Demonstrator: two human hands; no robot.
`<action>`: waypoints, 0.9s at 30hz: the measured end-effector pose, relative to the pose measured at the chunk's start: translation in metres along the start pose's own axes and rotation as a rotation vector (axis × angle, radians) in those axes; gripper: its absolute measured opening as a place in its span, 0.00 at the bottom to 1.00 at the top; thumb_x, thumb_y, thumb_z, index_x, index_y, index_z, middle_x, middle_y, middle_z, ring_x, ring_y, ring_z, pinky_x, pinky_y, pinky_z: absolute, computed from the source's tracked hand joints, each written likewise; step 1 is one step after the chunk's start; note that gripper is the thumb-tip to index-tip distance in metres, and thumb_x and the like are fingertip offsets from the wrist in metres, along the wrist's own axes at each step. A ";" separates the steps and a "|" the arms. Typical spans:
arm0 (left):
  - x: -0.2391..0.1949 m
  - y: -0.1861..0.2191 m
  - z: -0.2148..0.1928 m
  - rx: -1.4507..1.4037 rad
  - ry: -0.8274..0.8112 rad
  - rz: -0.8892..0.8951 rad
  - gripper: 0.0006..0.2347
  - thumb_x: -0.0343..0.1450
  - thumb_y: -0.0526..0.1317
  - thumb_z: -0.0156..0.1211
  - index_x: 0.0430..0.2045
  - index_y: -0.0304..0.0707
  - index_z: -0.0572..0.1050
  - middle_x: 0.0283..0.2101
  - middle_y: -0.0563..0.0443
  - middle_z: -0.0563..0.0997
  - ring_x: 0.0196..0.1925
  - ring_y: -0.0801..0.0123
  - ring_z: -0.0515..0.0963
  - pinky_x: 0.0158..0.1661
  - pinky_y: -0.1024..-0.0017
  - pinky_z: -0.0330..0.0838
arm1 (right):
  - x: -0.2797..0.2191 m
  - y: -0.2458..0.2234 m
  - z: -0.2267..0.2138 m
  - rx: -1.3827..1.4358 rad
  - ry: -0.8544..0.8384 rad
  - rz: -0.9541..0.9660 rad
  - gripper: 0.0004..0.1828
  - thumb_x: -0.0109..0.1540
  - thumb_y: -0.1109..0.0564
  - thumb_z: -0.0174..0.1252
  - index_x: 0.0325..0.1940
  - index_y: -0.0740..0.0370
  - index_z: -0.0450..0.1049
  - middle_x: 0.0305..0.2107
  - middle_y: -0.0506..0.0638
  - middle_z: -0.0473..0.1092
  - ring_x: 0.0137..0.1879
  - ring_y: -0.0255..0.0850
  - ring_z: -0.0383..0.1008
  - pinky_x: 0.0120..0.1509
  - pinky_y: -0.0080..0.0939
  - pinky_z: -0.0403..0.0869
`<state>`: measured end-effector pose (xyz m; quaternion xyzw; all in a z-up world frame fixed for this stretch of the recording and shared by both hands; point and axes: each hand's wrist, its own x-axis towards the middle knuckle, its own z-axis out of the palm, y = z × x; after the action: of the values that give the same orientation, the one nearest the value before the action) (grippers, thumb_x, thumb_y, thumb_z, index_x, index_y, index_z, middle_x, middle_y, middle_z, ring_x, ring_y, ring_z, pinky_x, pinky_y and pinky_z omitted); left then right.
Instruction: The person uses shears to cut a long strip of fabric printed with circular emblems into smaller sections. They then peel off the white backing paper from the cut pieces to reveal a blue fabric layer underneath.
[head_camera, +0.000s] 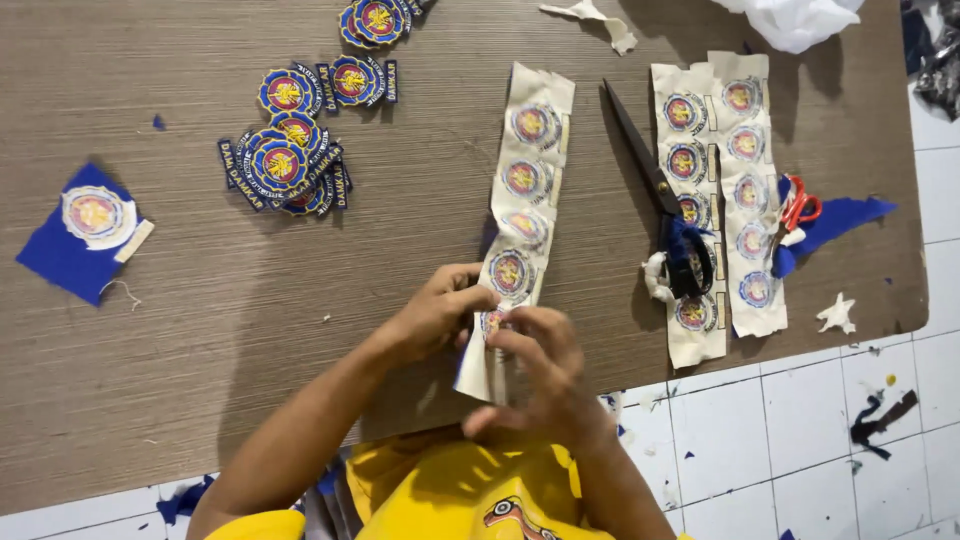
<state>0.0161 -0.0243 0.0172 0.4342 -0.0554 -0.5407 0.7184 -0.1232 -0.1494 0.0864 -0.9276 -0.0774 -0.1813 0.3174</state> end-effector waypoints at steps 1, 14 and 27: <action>-0.001 -0.001 0.002 0.003 0.001 -0.003 0.06 0.68 0.32 0.58 0.36 0.31 0.76 0.22 0.52 0.77 0.11 0.79 0.69 0.07 0.81 0.62 | 0.000 -0.002 0.000 0.003 0.003 0.003 0.45 0.48 0.21 0.64 0.53 0.57 0.71 0.54 0.59 0.67 0.60 0.54 0.69 0.68 0.58 0.70; 0.018 -0.049 -0.014 0.062 -0.058 0.327 0.35 0.58 0.36 0.80 0.61 0.28 0.70 0.46 0.39 0.83 0.45 0.66 0.84 0.46 0.65 0.84 | 0.002 0.035 0.002 0.408 0.122 0.415 0.04 0.60 0.65 0.66 0.38 0.60 0.80 0.27 0.50 0.77 0.34 0.40 0.83 0.40 0.40 0.81; 0.001 -0.017 0.011 0.626 0.059 0.511 0.10 0.74 0.37 0.64 0.20 0.39 0.75 0.11 0.55 0.71 0.17 0.80 0.65 0.19 0.78 0.60 | 0.008 0.037 0.008 -0.096 0.241 0.416 0.22 0.63 0.38 0.64 0.42 0.60 0.73 0.22 0.54 0.75 0.29 0.51 0.81 0.33 0.46 0.78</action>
<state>-0.0016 -0.0323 0.0120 0.6197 -0.3028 -0.2889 0.6639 -0.1037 -0.1732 0.0626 -0.9093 0.1623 -0.2249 0.3102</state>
